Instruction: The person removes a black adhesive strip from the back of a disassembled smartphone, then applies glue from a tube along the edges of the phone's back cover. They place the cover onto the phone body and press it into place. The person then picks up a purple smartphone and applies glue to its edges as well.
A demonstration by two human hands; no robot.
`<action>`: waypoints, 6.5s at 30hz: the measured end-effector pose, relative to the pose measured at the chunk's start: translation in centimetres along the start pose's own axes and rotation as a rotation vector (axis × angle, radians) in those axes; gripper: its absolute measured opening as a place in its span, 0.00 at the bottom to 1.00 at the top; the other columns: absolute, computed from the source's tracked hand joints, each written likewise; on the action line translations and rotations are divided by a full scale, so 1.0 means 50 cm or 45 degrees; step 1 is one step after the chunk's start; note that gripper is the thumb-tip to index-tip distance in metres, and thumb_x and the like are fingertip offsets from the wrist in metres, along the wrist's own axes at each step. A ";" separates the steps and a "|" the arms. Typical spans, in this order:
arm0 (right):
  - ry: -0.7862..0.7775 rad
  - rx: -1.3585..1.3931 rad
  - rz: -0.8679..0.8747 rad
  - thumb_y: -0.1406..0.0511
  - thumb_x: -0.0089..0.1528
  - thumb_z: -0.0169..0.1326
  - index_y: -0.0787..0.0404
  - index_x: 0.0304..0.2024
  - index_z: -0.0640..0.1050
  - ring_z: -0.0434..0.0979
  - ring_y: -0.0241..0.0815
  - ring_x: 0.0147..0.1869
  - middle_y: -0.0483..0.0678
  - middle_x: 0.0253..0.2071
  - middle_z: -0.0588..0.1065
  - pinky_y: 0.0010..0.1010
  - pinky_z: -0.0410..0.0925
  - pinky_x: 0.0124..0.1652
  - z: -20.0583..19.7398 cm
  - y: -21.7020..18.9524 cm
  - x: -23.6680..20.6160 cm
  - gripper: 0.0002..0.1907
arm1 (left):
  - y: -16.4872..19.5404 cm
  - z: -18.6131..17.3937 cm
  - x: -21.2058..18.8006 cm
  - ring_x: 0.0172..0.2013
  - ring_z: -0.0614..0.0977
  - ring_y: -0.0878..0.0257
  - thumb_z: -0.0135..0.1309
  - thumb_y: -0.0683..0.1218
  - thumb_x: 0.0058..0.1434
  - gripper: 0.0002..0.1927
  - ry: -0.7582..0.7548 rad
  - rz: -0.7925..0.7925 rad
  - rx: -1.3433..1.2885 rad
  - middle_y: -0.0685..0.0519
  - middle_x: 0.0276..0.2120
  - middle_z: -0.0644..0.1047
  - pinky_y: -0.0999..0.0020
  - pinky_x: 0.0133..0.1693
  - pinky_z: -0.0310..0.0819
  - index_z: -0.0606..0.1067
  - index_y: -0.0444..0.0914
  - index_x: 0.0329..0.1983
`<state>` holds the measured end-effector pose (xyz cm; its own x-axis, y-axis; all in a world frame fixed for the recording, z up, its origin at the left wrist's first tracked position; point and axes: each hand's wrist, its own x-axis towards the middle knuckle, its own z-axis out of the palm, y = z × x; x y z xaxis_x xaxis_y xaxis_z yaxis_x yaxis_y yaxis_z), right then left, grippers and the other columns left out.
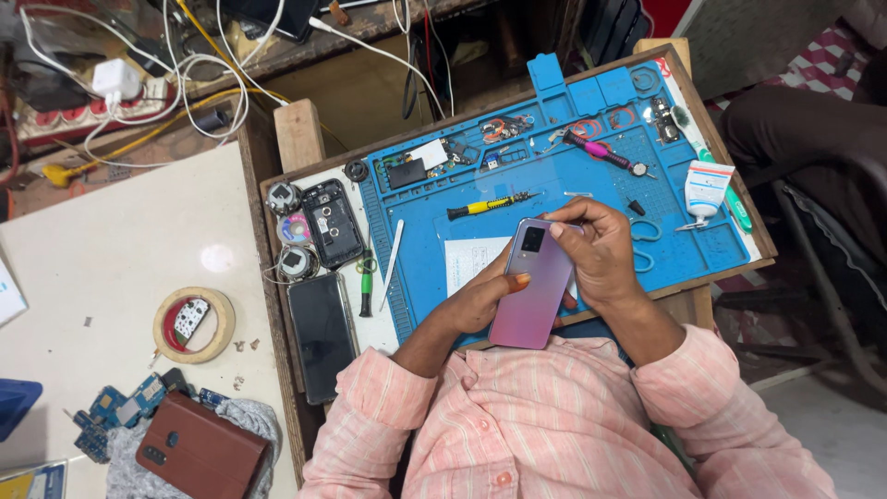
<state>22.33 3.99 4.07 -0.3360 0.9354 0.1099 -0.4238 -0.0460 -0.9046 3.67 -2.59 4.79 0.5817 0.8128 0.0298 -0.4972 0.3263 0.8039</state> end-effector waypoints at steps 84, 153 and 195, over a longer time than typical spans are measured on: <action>-0.532 -1.733 -1.133 0.36 0.55 0.62 0.40 0.57 0.80 0.50 0.60 0.74 0.56 0.69 0.55 0.57 0.52 0.69 0.080 -0.025 -0.052 0.33 | -0.014 -0.074 -0.005 0.56 0.80 0.48 0.57 0.41 0.66 0.27 0.310 0.475 -0.504 0.37 0.58 0.75 0.49 0.57 0.78 0.65 0.31 0.67; 0.034 -1.800 -0.628 0.59 0.57 0.67 0.58 0.43 0.81 0.75 0.54 0.62 0.51 0.56 0.78 0.44 0.66 0.60 -0.085 -0.122 -0.013 0.16 | 0.028 -0.075 -0.018 0.38 0.86 0.51 0.65 0.43 0.56 0.22 0.770 0.192 -0.092 0.44 0.38 0.80 0.54 0.41 0.85 0.71 0.32 0.50; 0.258 -1.736 -0.423 0.71 0.63 0.63 0.64 0.44 0.83 0.79 0.37 0.35 0.51 0.35 0.79 0.27 0.69 0.38 -0.253 -0.207 0.132 0.07 | 0.015 -0.079 -0.014 0.38 0.86 0.49 0.64 0.40 0.57 0.21 0.748 0.157 -0.062 0.42 0.40 0.80 0.53 0.39 0.86 0.71 0.30 0.52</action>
<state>35.13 15.05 8.95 -0.2085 0.8744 0.4381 0.7126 0.4426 -0.5443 0.37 -0.99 3.01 0.0715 0.9721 -0.2235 -0.5752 0.2232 0.7870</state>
